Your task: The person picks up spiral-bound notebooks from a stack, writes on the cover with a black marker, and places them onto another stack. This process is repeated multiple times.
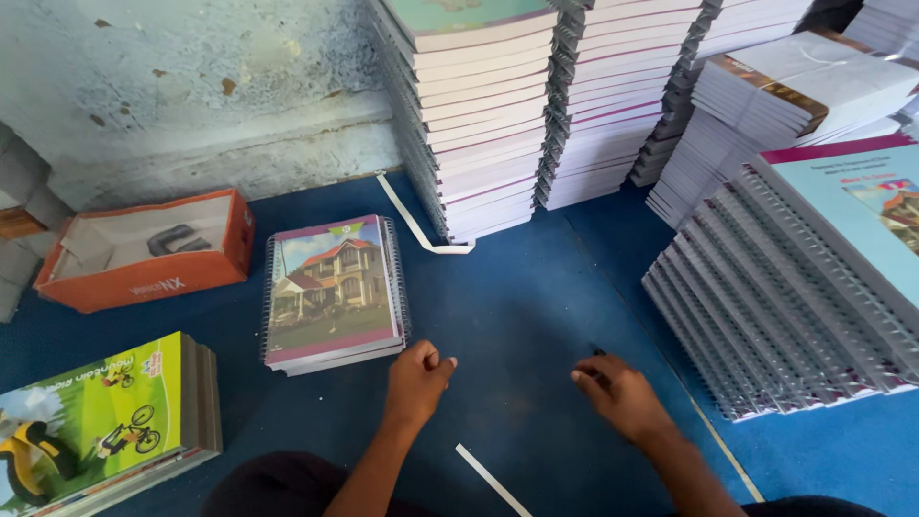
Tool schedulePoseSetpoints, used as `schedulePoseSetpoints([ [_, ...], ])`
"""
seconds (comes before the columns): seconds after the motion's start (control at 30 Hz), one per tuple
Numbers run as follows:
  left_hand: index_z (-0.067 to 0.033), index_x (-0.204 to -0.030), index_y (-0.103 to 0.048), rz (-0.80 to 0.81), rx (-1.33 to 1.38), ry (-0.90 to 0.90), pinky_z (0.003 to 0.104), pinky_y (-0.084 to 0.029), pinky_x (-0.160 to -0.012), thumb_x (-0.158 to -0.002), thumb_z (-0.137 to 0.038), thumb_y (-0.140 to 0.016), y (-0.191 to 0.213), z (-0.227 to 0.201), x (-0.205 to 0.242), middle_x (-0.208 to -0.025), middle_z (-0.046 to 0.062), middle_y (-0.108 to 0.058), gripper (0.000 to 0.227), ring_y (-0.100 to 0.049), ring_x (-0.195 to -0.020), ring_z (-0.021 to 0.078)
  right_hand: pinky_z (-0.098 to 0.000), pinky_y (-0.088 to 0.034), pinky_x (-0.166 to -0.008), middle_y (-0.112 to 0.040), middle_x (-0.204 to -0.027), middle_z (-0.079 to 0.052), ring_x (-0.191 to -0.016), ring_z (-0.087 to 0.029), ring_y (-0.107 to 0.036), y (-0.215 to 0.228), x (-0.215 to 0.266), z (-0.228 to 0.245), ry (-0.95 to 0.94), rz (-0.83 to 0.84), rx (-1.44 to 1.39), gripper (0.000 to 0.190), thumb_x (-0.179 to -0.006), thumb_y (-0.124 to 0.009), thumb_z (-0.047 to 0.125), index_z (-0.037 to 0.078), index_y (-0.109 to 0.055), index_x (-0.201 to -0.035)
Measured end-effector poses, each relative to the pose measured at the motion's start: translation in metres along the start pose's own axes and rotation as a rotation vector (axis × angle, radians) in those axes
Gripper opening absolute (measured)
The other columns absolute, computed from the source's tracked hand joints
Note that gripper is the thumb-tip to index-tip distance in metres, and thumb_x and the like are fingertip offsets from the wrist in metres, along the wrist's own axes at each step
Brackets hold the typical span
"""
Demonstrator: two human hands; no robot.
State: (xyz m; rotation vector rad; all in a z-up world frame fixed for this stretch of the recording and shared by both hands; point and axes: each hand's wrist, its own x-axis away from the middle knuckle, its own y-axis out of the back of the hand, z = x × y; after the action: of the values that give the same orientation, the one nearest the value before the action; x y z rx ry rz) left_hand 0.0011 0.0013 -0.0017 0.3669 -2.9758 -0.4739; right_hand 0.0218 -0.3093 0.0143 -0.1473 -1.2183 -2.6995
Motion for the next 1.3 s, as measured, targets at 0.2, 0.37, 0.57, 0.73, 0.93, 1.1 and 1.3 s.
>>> schedulePoseSetpoints([
  [0.2,-0.0069,-0.086,-0.064,-0.056,0.082,-0.031,0.029,-0.051,-0.056,-0.086,-0.023,-0.077,0.025,0.008,-0.028,-0.069,0.004,-0.064,0.020,-0.066,-0.060,0.0127,-0.0373,-0.060,-0.085,-0.071,-0.116,-0.008,-0.096,-0.022,-0.072,0.004,0.002,0.018,-0.068,0.068,0.075,0.036,-0.095,-0.064,0.034,0.012,-0.070,-0.122],
  [0.37,-0.0075,-0.097,-0.068,-0.141,0.192,-0.033,0.030,-0.051,-0.058,-0.085,-0.022,-0.072,0.080,0.028,-0.069,-0.080,0.003,-0.068,0.019,-0.065,-0.071,0.0132,-0.0373,-0.060,-0.087,-0.071,-0.118,-0.008,-0.098,-0.021,-0.072,0.000,-0.003,0.019,-0.070,0.074,0.112,0.038,-0.095,-0.063,0.037,0.013,-0.069,-0.124],
  [0.57,-0.0063,-0.098,-0.074,-0.495,-0.368,-0.249,0.041,-0.055,-0.084,-0.086,-0.021,-0.068,0.158,0.071,-0.095,-0.098,0.017,-0.074,0.020,-0.072,-0.092,0.0341,-0.0385,-0.062,-0.087,-0.073,-0.119,-0.009,-0.099,-0.023,-0.075,-0.010,-0.010,0.009,-0.063,0.085,0.110,0.042,-0.094,-0.064,0.038,0.012,-0.069,-0.126],
  [0.73,-0.0007,-0.099,-0.079,-0.869,-0.729,-0.107,0.058,-0.050,-0.074,-0.069,-0.029,-0.079,0.192,0.109,-0.098,-0.096,0.028,-0.071,0.041,-0.066,-0.093,0.0505,-0.0388,-0.062,-0.089,-0.072,-0.119,-0.008,-0.102,-0.023,-0.074,-0.013,-0.012,0.007,-0.076,0.111,0.116,0.041,-0.093,-0.063,0.038,0.013,-0.069,-0.126],
  [0.93,0.0064,-0.083,-0.077,-0.574,-0.251,0.329,0.047,-0.052,-0.082,-0.083,-0.035,-0.067,0.202,0.118,-0.099,-0.087,0.028,-0.077,0.043,-0.072,-0.082,0.0411,-0.0394,-0.059,-0.093,-0.070,-0.122,-0.007,-0.108,-0.022,-0.071,-0.013,-0.013,0.015,-0.192,0.174,0.187,0.039,-0.096,-0.061,0.040,0.017,-0.068,-0.128],
  [1.1,0.0085,-0.081,-0.073,-0.653,-0.040,0.319,0.044,-0.049,-0.069,-0.079,-0.025,-0.075,0.200,0.114,-0.101,-0.080,0.019,-0.072,0.033,-0.067,-0.073,0.0307,-0.0386,-0.061,-0.092,-0.071,-0.122,-0.007,-0.107,-0.022,-0.072,-0.012,-0.011,0.020,-0.187,0.164,0.174,0.041,-0.095,-0.061,0.039,0.017,-0.068,-0.129],
  [1.3,0.0028,-0.088,-0.070,-0.584,0.399,0.442,0.037,-0.042,-0.052,-0.081,-0.014,-0.080,0.208,0.114,-0.106,-0.078,0.011,-0.064,0.021,-0.056,-0.063,0.0216,-0.0389,-0.061,-0.094,-0.070,-0.125,-0.008,-0.109,-0.022,-0.072,-0.013,-0.011,0.022,-0.216,0.197,0.191,0.042,-0.096,-0.061,0.039,0.016,-0.067,-0.130],
])
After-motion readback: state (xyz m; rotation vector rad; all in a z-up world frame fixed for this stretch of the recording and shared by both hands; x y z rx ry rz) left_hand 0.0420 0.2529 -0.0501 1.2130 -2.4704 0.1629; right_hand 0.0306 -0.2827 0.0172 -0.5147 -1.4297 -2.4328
